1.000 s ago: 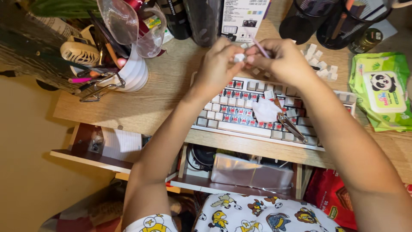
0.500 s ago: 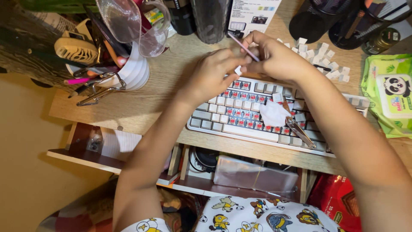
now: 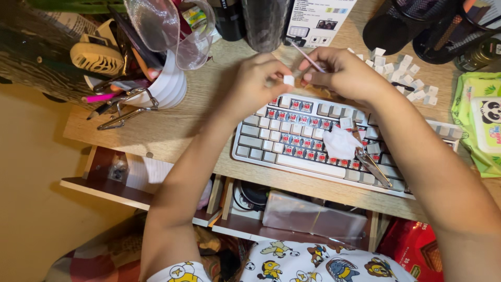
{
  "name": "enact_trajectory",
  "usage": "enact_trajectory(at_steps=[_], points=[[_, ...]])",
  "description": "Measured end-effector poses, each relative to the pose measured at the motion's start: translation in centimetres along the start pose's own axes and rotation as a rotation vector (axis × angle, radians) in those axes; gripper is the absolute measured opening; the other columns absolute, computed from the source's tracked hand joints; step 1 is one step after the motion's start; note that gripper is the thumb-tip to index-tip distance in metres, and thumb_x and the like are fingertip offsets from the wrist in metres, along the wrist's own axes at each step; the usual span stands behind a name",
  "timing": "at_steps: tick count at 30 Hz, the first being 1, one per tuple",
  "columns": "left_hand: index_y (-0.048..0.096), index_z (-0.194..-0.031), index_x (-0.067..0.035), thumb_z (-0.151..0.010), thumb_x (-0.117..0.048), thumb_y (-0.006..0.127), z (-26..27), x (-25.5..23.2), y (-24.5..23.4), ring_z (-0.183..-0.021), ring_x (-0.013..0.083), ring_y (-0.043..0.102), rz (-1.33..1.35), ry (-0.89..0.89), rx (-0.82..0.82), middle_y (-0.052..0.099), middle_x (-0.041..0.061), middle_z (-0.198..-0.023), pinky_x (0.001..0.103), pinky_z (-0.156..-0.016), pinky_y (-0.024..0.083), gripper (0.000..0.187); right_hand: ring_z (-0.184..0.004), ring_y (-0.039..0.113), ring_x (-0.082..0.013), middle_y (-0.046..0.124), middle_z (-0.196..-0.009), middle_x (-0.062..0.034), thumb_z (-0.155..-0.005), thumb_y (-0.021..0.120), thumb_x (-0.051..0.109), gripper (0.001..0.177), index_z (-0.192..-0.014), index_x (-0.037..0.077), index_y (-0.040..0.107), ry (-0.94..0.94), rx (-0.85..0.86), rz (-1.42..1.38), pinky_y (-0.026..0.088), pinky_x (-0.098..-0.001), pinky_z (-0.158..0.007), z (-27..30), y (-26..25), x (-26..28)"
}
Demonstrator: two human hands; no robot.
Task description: The person sorts detached keycaps on a desk by hand, manipulates keycaps using a slender stick, and presses keycaps onto keyboard switches by hand.
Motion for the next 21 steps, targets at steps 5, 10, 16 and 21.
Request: enact_trajectory(at_steps=[5, 10, 16, 21], points=[[0.072, -0.097, -0.005, -0.081, -0.009, 0.085, -0.1, -2.4, 0.6, -0.085, 0.0141, 0.07, 0.017, -0.055, 0.085, 0.065, 0.005, -0.097, 0.028, -0.073, 0.06, 0.021, -0.081, 0.059, -0.0099, 0.071, -0.094, -0.0026, -0.093, 0.07, 0.007, 0.022, -0.115, 0.006, 0.07, 0.104, -0.003, 0.011, 0.044, -0.0248, -0.066, 0.2, 0.1, -0.1], [0.074, -0.092, -0.006, -0.073, -0.011, 0.087, 0.0, -3.4, 0.9, -0.091, 0.0221, 0.064, -0.082, 0.021, 0.089, 0.063, 0.007, -0.095, 0.036, -0.077, 0.055, 0.024, -0.087, 0.067, -0.0069, 0.073, -0.096, -0.0021, -0.089, 0.07, 0.003, 0.023, -0.111, 0.005, 0.069, -0.015, 0.102, -0.02, 0.053, -0.0203, -0.076, 0.1, 0.0, -0.7], [0.074, -0.084, -0.006, -0.072, -0.018, 0.089, 0.4, -3.9, 0.8, -0.093, 0.0241, 0.064, -0.173, -0.038, 0.155, 0.064, 0.005, -0.092, 0.039, -0.086, 0.052, 0.023, -0.073, 0.057, -0.0187, 0.072, -0.095, -0.0069, -0.083, 0.081, 0.004, 0.037, -0.118, 0.005, 0.068, 0.167, 0.127, 0.191, 0.043, -0.0338, -0.059, 0.4, 0.5, -0.4], [0.074, -0.083, -0.007, -0.071, -0.015, 0.087, 0.2, -4.0, 1.1, -0.094, 0.0243, 0.064, -0.092, -0.076, 0.167, 0.064, 0.006, -0.093, 0.038, -0.084, 0.052, 0.02, -0.082, 0.07, -0.0083, 0.075, -0.092, -0.0035, -0.077, 0.082, 0.009, 0.038, -0.111, 0.005, 0.065, -0.003, 0.169, 0.133, 0.054, -0.0237, -0.072, -0.3, 0.8, -1.0]])
Point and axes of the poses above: each hand's wrist, its own z-axis away from the middle knuckle, its own y-axis out of the palm, x = y × z, the point moved 2 cm from there along -z, towards the middle knuckle
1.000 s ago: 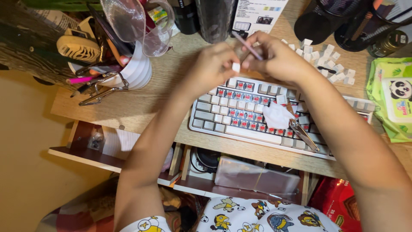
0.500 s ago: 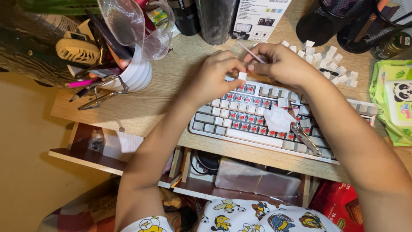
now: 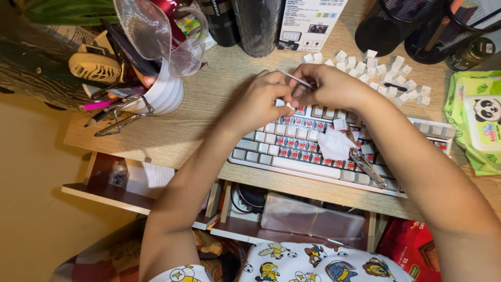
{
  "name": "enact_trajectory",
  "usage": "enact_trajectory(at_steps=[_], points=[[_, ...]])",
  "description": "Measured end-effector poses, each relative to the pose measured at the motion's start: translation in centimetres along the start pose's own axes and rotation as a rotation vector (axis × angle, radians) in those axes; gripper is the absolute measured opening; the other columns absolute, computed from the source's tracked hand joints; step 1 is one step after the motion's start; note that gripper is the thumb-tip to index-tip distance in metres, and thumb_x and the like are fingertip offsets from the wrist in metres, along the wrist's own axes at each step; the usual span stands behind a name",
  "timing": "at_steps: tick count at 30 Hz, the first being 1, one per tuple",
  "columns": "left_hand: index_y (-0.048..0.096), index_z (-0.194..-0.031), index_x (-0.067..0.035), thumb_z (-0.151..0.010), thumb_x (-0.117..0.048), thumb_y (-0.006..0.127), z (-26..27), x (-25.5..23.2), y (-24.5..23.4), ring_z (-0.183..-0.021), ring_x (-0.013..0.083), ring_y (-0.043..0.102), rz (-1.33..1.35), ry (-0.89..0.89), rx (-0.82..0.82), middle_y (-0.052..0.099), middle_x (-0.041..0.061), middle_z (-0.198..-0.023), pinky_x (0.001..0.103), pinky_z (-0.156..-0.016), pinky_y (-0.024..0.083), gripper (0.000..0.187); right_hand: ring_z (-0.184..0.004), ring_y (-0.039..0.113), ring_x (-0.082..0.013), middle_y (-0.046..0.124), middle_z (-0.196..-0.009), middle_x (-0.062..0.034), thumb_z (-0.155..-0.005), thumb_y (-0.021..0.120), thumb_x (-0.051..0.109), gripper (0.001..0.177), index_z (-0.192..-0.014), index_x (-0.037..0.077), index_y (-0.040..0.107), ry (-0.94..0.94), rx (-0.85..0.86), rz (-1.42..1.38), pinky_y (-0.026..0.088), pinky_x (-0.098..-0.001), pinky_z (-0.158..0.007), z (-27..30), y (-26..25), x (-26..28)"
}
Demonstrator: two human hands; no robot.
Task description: The person sorts detached keycaps on a desk by hand, manipulates keycaps using a slender stick, and presses keycaps onto keyboard switches by hand.
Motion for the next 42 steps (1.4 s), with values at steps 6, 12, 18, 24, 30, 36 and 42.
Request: enact_trajectory(at_steps=[6, 12, 18, 24, 30, 36, 42], points=[[0.07, -0.078, -0.006, -0.071, -0.012, 0.085, -0.4, -0.8, -0.1, -0.1, 0.0271, 0.064, -0.028, -0.002, 0.032, 0.065, 0.006, -0.097, 0.039, -0.089, 0.05, 0.018, -0.083, 0.067, -0.0161, 0.071, -0.093, -0.0087, -0.074, 0.079, 0.005, 0.04, -0.11, 0.006, 0.063, 0.084, -0.044, 0.089, 0.054, -0.0306, -0.073, -0.7, 0.6, -1.3], [0.075, -0.076, -0.011, -0.068, -0.015, 0.087, -0.5, -1.2, 0.1, -0.102, 0.0277, 0.064, -0.178, 0.053, -0.003, 0.07, 0.001, -0.098, 0.044, -0.09, 0.046, 0.015, -0.084, 0.069, -0.0212, 0.073, -0.092, -0.0112, -0.071, 0.086, 0.011, 0.044, -0.105, 0.002, 0.059, 0.088, -0.11, 0.263, 0.053, -0.0333, -0.075, -0.6, 0.7, -0.5], [0.073, -0.079, -0.009, -0.062, -0.021, 0.087, -2.5, -1.5, 1.1, -0.095, 0.0284, 0.069, -0.192, -0.031, 0.081, 0.071, 0.006, -0.098, 0.041, -0.085, 0.053, 0.025, -0.077, 0.07, -0.0187, 0.075, -0.095, -0.0071, -0.077, 0.082, 0.014, 0.049, -0.12, 0.011, 0.06, 0.109, -0.04, 0.206, 0.057, -0.0331, -0.064, 2.9, -0.8, 0.5], [0.076, -0.088, -0.011, -0.083, -0.018, 0.076, -5.6, -1.6, 6.3, -0.083, 0.0311, 0.071, -0.163, 0.073, -0.027, 0.069, 0.01, -0.091, 0.043, -0.076, 0.056, 0.008, -0.085, 0.069, -0.0111, 0.077, -0.1, -0.005, -0.09, 0.061, 0.001, 0.033, -0.121, 0.008, 0.071, 0.021, -0.246, 0.099, 0.055, -0.0293, -0.071, 7.8, -8.6, -3.0], [0.074, -0.083, -0.009, -0.081, -0.008, 0.067, -13.1, 0.7, 13.3, -0.082, 0.0356, 0.072, -0.378, 0.097, -0.07, 0.071, 0.015, -0.092, 0.048, -0.073, 0.058, 0.007, -0.074, 0.07, -0.0172, 0.075, -0.086, -0.0144, -0.094, 0.074, 0.011, 0.012, -0.104, 0.003, 0.077, 0.018, -0.638, 0.435, 0.055, -0.0332, -0.073, 9.9, -11.4, -6.1], [0.077, -0.08, -0.01, -0.076, -0.009, 0.069, -17.3, 2.0, 17.9, -0.08, 0.0358, 0.074, -0.514, 0.046, -0.119, 0.072, 0.017, -0.09, 0.046, -0.069, 0.06, 0.008, -0.078, 0.074, -0.0201, 0.077, -0.09, -0.0153, -0.088, 0.077, 0.008, 0.017, -0.104, 0.004, 0.08, 0.005, -0.658, 0.428, 0.057, -0.0335, -0.075, 9.6, -12.0, -9.0], [0.078, -0.082, -0.008, -0.077, -0.009, 0.07, -18.2, 1.5, 18.8, -0.083, 0.0339, 0.075, -0.647, -0.071, -0.086, 0.073, 0.017, -0.093, 0.044, -0.07, 0.061, 0.009, -0.08, 0.076, -0.0203, 0.077, -0.093, -0.0132, -0.089, 0.069, 0.0, 0.021, -0.108, 0.004, 0.078, 0.01, -0.62, 0.304, 0.059, -0.0325, -0.075, 9.4, -12.7, -10.8]])
Point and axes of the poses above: each hand's wrist, its own z-axis away from the middle knuckle, its own y-axis out of the palm, x = y × z, the point moved 2 cm from there along -z, towards the middle knuckle
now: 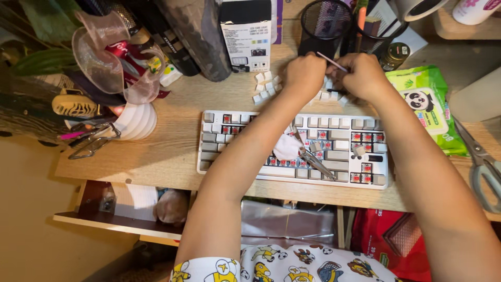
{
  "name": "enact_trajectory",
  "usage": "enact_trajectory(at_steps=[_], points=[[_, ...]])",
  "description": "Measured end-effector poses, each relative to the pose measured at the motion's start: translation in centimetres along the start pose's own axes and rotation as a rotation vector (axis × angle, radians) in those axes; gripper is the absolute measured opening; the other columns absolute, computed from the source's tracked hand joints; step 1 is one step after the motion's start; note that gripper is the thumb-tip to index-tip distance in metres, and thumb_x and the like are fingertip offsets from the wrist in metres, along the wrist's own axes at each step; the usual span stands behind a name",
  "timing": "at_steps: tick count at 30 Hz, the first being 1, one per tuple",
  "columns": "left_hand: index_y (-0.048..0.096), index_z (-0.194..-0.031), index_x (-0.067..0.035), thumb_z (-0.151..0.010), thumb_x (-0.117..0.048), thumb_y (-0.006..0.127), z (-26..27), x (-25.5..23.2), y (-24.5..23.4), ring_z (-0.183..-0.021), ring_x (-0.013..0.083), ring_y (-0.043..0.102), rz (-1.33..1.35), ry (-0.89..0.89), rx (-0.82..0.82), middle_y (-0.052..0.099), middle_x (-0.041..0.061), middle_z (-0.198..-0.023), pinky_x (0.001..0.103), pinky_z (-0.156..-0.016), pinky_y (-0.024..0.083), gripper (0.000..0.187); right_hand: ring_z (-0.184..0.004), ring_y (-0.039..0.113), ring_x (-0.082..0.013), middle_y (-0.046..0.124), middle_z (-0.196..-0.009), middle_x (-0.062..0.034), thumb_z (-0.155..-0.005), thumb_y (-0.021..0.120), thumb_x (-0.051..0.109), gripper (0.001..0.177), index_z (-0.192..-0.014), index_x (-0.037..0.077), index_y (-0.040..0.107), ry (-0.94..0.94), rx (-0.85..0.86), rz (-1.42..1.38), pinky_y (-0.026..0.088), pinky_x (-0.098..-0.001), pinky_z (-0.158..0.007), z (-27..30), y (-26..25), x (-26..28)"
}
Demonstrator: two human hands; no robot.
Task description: The person sorts detached keycaps on a desk by hand, manipulates keycaps using a slender stick, and presses keycaps onto keyboard switches by hand.
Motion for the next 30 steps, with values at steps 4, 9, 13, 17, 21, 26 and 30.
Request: enact_trajectory(at_steps=[4, 9, 13, 17, 21, 26, 30], points=[[0.078, -0.085, -0.009, -0.076, -0.01, 0.072, 0.0, -0.2, -1.0, -0.086, 0.0329, 0.075, 0.017, -0.063, 0.062, 0.074, 0.016, -0.093, 0.043, -0.073, 0.061, 0.011, -0.082, 0.075, -0.0214, 0.077, -0.097, -0.0145, -0.086, 0.069, -0.003, 0.025, -0.107, 0.003, 0.08, -0.099, -0.033, 0.027, 0.058, -0.0326, -0.076, 0.1, 0.0, 0.2], [0.073, -0.092, -0.006, -0.078, -0.007, 0.071, -0.4, 1.3, -0.4, -0.087, 0.0364, 0.074, 0.188, -0.22, 0.052, 0.074, 0.017, -0.087, 0.046, -0.074, 0.059, 0.014, -0.077, 0.075, -0.0188, 0.077, -0.09, -0.0129, -0.095, 0.07, 0.004, 0.018, -0.11, 0.004, 0.078, -0.029, -0.058, 0.0, 0.058, -0.0316, -0.074, 0.2, -0.3, 1.3], [0.073, -0.087, -0.009, -0.078, -0.005, 0.069, -0.3, 3.2, 0.6, -0.087, 0.034, 0.074, 0.33, -0.217, 0.004, 0.075, 0.014, -0.085, 0.045, -0.078, 0.057, 0.011, -0.074, 0.075, -0.0177, 0.077, -0.089, -0.0121, -0.096, 0.068, 0.005, 0.018, -0.111, 0.005, 0.078, -0.004, -0.037, -0.015, 0.058, -0.0306, -0.073, 0.0, -0.3, 2.0], [0.075, -0.083, -0.014, -0.077, -0.005, 0.067, -0.3, 4.2, 1.0, -0.088, 0.0291, 0.074, 0.396, -0.312, 0.034, 0.077, 0.009, -0.086, 0.042, -0.079, 0.057, 0.014, -0.073, 0.075, -0.0168, 0.077, -0.086, -0.0123, -0.095, 0.068, 0.006, 0.018, -0.11, 0.003, 0.077, 0.016, -0.034, -0.028, 0.059, -0.0313, -0.07, -0.3, 0.3, 2.2], [0.077, -0.08, -0.015, -0.08, -0.008, 0.067, -0.4, 4.5, 0.9, -0.089, 0.0284, 0.074, 0.343, -0.357, 0.053, 0.077, 0.008, -0.087, 0.042, -0.081, 0.056, 0.012, -0.067, 0.073, -0.0202, 0.076, -0.084, -0.014, -0.095, 0.067, 0.008, 0.02, -0.112, 0.004, 0.077, -0.022, 0.001, 0.01, 0.057, -0.0348, -0.063, -0.3, 0.8, 2.8], [0.074, -0.084, -0.012, -0.083, -0.009, 0.065, -0.5, 4.7, 1.0, -0.087, 0.0286, 0.074, 0.346, -0.343, 0.029, 0.076, 0.009, -0.087, 0.042, -0.08, 0.057, 0.009, -0.067, 0.073, -0.0275, 0.074, -0.081, -0.0164, -0.094, 0.068, 0.009, 0.016, -0.106, 0.003, 0.077, -0.101, 0.018, 0.176, 0.058, -0.0389, -0.068, -0.7, 1.1, 3.6], [0.077, -0.084, -0.012, -0.082, -0.011, 0.069, -0.3, 4.3, 0.3, -0.09, 0.0304, 0.073, 0.321, -0.282, -0.064, 0.076, 0.011, -0.091, 0.043, -0.081, 0.057, 0.008, -0.067, 0.072, -0.0309, 0.073, -0.078, -0.0157, -0.095, 0.069, 0.013, 0.014, -0.102, 0.005, 0.079, -0.069, 0.016, 0.242, 0.057, -0.042, -0.07, -0.9, 1.2, 3.1]])
Point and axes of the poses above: each hand's wrist, its own z-axis away from the middle knuckle, its own y-axis out of the palm, x = y × z, the point moved 2 cm from there along -z, towards the middle knuckle
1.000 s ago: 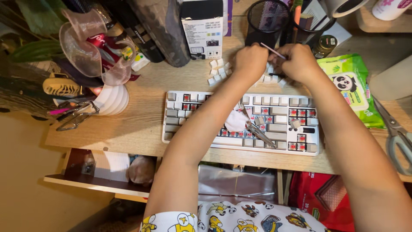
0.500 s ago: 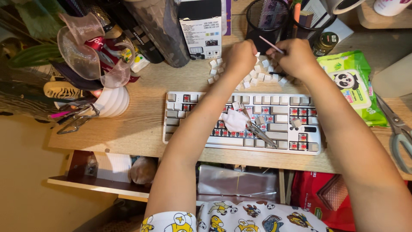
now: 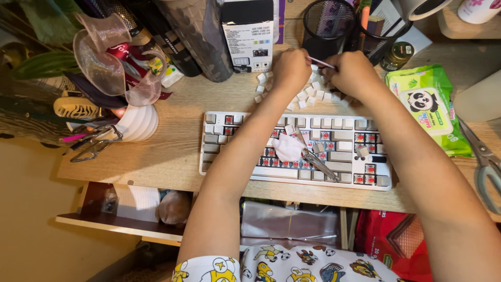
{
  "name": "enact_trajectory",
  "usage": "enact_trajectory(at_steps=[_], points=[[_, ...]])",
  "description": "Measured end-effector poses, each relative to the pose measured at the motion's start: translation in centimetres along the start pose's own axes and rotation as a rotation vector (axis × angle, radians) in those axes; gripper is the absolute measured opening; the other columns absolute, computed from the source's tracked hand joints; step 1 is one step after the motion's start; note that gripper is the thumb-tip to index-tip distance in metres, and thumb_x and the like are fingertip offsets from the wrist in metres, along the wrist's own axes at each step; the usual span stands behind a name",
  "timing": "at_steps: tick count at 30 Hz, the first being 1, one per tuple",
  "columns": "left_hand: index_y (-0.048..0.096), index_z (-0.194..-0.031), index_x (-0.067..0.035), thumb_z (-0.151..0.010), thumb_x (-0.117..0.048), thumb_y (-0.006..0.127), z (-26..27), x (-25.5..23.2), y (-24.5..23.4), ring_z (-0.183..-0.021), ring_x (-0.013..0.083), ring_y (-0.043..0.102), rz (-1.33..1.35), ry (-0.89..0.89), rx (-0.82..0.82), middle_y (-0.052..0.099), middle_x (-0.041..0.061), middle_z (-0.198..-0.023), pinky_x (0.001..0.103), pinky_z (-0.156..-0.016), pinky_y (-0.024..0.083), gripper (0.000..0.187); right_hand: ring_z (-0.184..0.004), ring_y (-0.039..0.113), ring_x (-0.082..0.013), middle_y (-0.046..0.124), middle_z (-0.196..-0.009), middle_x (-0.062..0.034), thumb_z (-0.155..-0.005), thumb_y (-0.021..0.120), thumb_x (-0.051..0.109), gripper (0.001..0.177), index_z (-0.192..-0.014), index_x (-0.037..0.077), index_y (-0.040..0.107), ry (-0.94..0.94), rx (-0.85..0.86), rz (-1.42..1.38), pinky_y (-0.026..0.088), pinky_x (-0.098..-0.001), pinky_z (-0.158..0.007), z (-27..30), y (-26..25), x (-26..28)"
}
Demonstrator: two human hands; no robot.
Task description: The person sorts detached keycaps on a desk by hand, manipulates keycaps using a slender stick, and presses keycaps onto keyboard switches by hand.
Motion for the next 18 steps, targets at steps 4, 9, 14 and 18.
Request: enact_trajectory(at_steps=[4, 9, 14, 18], points=[[0.078, -0.083, -0.01, -0.073, -0.02, 0.08, 0.3, -1.3, -1.2, -0.091, 0.0322, 0.072, -0.075, -0.04, 0.066, 0.072, 0.013, -0.098, 0.044, -0.079, 0.057, 0.015, -0.07, 0.071, -0.0342, 0.073, -0.079, -0.018, -0.096, 0.073, 0.019, 0.016, -0.101, 0.005, 0.081, -0.024, -0.015, 0.135, 0.056, -0.044, -0.072, -0.4, 0.4, -0.7], [0.077, -0.096, -0.007, -0.077, -0.035, 0.082, 0.0, -2.0, -2.2, -0.099, 0.0329, 0.072, -0.124, -0.209, 0.234, 0.074, 0.014, -0.105, 0.044, -0.083, 0.059, 0.035, -0.072, 0.073, -0.0307, 0.074, -0.083, -0.019, -0.089, 0.07, 0.012, 0.022, -0.108, 0.006, 0.081, -0.04, 0.017, 0.046, 0.058, -0.0406, -0.073, -1.2, 1.7, -2.5], [0.079, -0.096, -0.007, -0.084, -0.038, 0.077, -0.1, -1.1, -3.1, -0.097, 0.032, 0.075, -0.071, -0.234, 0.325, 0.077, 0.015, -0.1, 0.044, -0.083, 0.059, 0.034, -0.069, 0.075, -0.0229, 0.075, -0.082, -0.0159, -0.09, 0.069, 0.011, 0.025, -0.112, 0.005, 0.078, -0.01, 0.066, -0.11, 0.058, -0.0361, -0.068, -1.9, 2.4, -3.3], [0.079, -0.092, -0.006, -0.077, -0.038, 0.082, -0.2, -1.1, -3.3, -0.093, 0.0342, 0.073, -0.158, -0.113, 0.197, 0.075, 0.017, -0.098, 0.045, -0.08, 0.058, 0.035, -0.064, 0.072, -0.0205, 0.075, -0.077, -0.0142, -0.093, 0.067, 0.012, 0.025, -0.116, 0.006, 0.077, 0.143, 0.144, -0.171, 0.057, -0.0363, -0.063, -1.8, 2.1, -2.1]])
Point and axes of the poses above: each hand's wrist, its own z-axis away from the middle knuckle, its own y-axis out of the palm, x = y × z, the point moved 2 cm from there along -z, towards the middle knuckle
